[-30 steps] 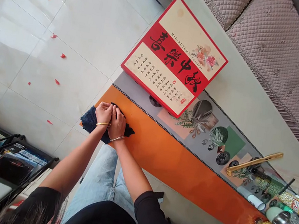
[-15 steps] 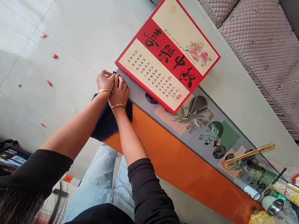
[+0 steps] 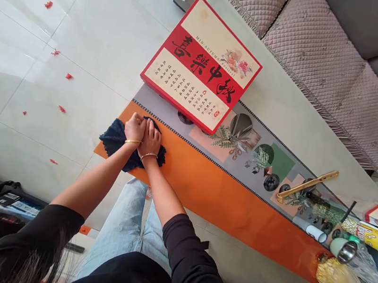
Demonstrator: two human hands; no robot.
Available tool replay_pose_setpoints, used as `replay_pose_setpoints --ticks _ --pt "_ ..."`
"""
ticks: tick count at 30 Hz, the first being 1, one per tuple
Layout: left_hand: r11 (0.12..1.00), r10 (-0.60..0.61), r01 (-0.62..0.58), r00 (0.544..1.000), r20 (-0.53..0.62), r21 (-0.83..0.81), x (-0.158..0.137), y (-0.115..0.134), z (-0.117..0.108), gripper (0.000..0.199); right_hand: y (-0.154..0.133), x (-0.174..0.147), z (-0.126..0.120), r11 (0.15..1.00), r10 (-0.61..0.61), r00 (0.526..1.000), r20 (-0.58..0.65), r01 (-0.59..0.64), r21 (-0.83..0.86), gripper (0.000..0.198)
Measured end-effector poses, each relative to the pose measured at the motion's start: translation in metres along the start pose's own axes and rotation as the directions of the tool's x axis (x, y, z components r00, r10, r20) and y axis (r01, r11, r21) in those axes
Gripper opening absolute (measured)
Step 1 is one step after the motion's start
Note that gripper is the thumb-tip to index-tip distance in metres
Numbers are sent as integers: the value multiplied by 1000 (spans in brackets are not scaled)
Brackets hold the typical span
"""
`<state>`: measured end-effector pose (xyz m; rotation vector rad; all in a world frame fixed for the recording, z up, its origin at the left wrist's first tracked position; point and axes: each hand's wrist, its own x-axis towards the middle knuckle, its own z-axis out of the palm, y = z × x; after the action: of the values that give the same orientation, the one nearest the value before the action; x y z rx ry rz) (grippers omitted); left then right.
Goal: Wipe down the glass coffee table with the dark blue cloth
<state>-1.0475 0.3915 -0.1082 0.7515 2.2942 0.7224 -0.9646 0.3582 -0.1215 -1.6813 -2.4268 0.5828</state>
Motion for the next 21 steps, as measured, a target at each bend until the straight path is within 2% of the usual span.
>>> replay_pose_setpoints --ticks 6,12,17,21 --pt "982 4 -29 991 137 185 -75 -22 11 19 25 -78 -2 998 61 997 39 -60 -17 50" --pt "938 -38 -76 947 318 338 -142 -31 27 24 58 -145 -5 992 124 992 -36 -126 -34 46" --pt "927 -46 -122 902 429 354 -181 -39 40 23 85 -188 -17 993 120 991 -52 -121 -6 47" --pt "928 -69 -117 879 472 353 -197 -49 44 24 89 -202 -23 992 124 991 -60 -121 45 48"
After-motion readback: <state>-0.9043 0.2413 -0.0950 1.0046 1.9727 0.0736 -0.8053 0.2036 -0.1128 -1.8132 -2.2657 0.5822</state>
